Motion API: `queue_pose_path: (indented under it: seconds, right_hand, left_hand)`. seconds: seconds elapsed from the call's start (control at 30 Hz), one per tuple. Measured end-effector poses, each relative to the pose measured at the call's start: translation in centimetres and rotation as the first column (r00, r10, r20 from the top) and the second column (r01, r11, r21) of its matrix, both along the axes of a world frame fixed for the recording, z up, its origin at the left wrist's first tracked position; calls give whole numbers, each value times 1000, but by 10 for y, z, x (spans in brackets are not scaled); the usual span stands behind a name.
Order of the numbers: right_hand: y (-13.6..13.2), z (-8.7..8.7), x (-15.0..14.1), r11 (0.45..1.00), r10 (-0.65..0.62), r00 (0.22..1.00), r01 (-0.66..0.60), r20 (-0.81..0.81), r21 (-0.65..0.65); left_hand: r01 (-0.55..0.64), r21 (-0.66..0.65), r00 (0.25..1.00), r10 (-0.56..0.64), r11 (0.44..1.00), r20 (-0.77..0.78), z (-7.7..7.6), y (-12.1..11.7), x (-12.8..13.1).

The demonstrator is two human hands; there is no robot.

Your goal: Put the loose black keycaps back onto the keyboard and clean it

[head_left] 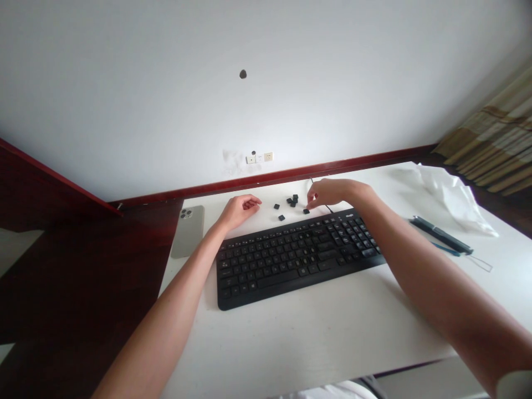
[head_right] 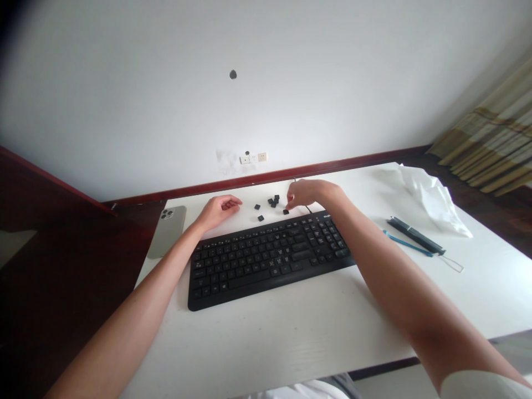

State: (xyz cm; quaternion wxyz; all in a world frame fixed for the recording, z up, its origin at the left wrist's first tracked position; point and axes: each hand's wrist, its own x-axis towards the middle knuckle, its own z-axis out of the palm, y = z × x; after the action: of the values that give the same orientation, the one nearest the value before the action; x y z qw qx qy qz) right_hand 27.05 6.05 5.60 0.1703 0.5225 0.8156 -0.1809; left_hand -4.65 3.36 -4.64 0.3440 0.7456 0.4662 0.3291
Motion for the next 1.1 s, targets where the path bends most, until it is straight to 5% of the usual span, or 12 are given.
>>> queue_pose_path:
  seconds: [0.13,0.47,0.87,1.1]
  right_hand:
    - [5,0,3,996,-42,999,43,-4,79]
    - [-5,0,-8,1000,22,999,-22,-27,-5]
    - [-3,-1,-7,998,14,999,-16,40,64]
    - [-28,8,-35,970,104,978,-59,-183,237]
  left_hand:
    - [8,-2,1000,-8,1000,13,2,-1,0]
    - [-17,-14,1000,17,1000,-3,5,-2,2]
    - [-16,-6,1000,16,1000,-11,4,-2,1]
    - [-24,2,999,24,1000,-41,3,-1,2]
